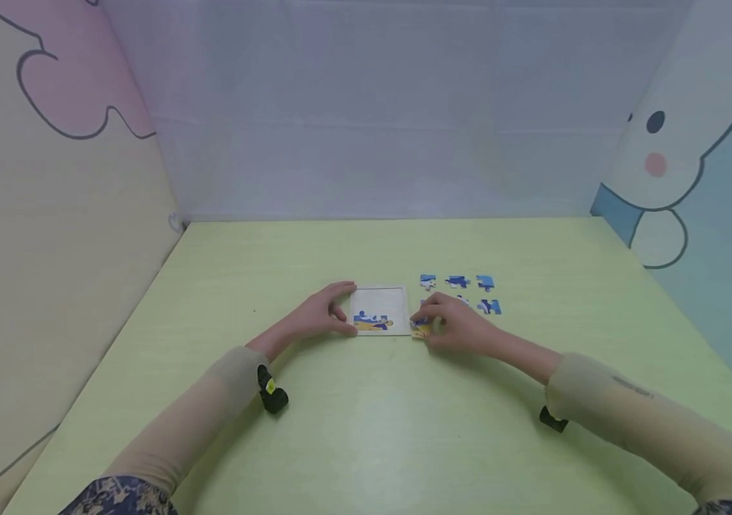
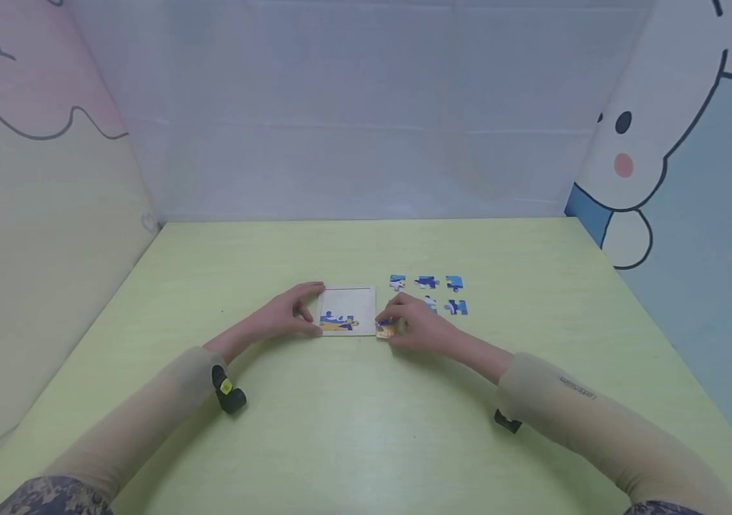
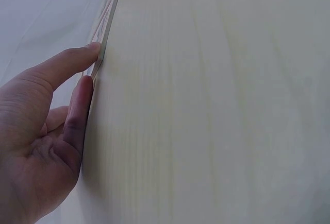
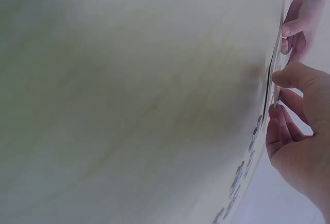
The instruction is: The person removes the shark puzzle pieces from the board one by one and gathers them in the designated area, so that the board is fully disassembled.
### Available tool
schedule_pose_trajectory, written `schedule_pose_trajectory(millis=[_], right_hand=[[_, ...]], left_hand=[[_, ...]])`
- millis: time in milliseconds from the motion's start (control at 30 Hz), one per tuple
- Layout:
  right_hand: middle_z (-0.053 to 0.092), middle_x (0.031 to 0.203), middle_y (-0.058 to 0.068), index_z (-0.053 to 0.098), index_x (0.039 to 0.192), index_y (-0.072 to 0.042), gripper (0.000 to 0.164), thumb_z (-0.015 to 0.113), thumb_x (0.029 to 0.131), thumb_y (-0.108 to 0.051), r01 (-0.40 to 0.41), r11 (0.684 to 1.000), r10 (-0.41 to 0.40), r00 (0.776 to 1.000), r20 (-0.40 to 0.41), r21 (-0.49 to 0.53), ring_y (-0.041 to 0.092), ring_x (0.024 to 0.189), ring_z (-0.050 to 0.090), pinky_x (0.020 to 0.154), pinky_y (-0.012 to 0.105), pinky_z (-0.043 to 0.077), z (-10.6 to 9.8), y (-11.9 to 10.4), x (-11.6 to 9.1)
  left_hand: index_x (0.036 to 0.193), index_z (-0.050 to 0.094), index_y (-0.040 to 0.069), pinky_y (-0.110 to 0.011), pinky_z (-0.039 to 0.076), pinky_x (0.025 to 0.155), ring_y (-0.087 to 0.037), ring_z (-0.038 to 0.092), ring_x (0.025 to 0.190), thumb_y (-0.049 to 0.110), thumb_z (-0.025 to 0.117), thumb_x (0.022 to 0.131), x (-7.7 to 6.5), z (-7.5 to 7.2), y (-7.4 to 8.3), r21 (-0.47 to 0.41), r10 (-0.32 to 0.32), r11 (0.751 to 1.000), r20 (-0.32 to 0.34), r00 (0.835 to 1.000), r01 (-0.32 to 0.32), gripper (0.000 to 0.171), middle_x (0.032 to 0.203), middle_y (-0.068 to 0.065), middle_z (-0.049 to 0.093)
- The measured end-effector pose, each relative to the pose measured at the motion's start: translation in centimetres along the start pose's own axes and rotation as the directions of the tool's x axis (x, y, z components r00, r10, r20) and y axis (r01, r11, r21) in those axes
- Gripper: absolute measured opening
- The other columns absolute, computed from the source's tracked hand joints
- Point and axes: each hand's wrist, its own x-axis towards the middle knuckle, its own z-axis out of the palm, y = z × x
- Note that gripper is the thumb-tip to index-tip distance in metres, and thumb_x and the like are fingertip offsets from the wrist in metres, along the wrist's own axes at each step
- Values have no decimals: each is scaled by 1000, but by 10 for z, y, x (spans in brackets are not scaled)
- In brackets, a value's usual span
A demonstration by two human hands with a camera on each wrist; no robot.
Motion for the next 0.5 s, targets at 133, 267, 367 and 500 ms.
schedule_pose_trajectory(millis=[133,267,367,500], right_hand=[[65,116,9,74,112,-12,34,74,78,-7,-29,1000,29,1000,-5,-5,20,101,59,83,32,51,-1,4,-12],[66,112,5,74,111,-13,34,74,78,-6,-17,1000,17,1000,-16,-13,17,97,58,80,28,49,-2,10,-25],[66,110,4,75,110,-13,33,75,78,-6,-12,1000,12,1000,-27,-2,14,93,58,77,25,50,-4,12,-34],[67,107,4,75,110,-12,33,75,78,-5,-25,1000,25,999,-35,13,13,88,57,75,24,51,-7,16,-44]], left_hand=[[155,34,18,-30,45,93,-12,62,94,24,84,78,-1,0,0,3,-5,1000,0,1000,5,92,162,0,30],[155,34,16,-32,45,94,-12,62,94,25,84,78,-3,-1,0,-1,6,1000,4,1000,-6,92,163,-2,28],[155,33,17,-31,46,93,-12,62,95,25,84,78,-3,-1,1,-10,3,1000,8,1000,-3,92,163,-1,27],[155,32,17,-30,47,90,-13,62,96,24,83,79,-3,-2,1,-17,4,1000,10,1000,-4,93,164,-1,25]])
